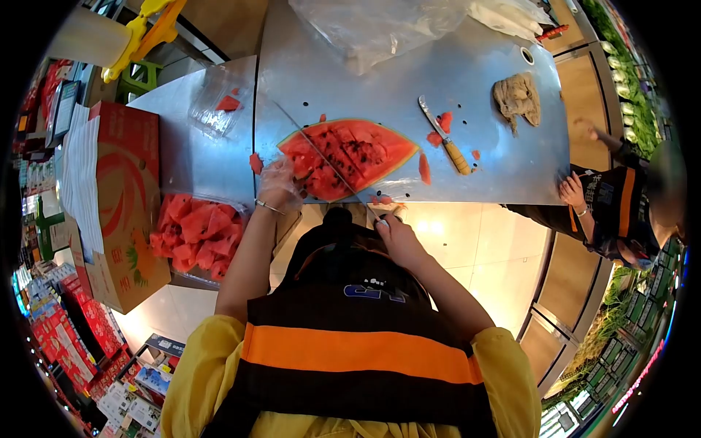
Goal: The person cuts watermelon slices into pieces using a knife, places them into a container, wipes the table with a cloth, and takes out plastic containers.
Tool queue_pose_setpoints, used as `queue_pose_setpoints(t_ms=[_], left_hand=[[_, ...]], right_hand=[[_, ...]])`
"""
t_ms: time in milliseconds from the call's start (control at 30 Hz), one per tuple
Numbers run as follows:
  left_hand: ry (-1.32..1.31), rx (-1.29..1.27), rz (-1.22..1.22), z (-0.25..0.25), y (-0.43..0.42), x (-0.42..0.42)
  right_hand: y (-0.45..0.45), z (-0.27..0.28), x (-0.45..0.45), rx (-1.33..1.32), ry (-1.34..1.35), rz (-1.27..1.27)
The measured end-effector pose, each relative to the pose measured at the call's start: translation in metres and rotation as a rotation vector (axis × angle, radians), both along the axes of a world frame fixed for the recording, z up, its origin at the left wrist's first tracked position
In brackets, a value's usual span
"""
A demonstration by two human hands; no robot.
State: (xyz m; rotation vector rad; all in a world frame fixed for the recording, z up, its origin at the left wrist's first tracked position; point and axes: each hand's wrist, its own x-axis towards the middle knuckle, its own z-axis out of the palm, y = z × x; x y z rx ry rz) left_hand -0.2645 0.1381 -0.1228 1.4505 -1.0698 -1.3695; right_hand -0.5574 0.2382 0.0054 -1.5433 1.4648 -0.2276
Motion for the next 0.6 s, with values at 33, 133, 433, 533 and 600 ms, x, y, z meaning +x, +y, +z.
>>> queue_pose_setpoints(t_ms=[33,133,433,533,600], left_hand=[[0.137,0.036,0.038,0.008,-0.003,-0.002],[0.035,0.365,0.036,0.038,-0.006,-0.001],[-0.493,-0.276,-0.252,-0.032,0.002,0.014],[0.675,0.512,0.252,0.085,0.004,-0.024],[0.738,0.513,0.213,0.108,0.012,-0.038]], right_hand=[[-0.002,-0.005,0.007,-0.021,0.028,-0.026],[-0.004,-0.009,0.015,-0.066,0.055,-0.056],[0.03,0.029,-0.096,-0.227,0.269,-0.384],[0.035,0.02,-0.17,-0.387,0.521,-0.55],[0.03,0.01,-0.205,-0.379,0.642,-0.55]])
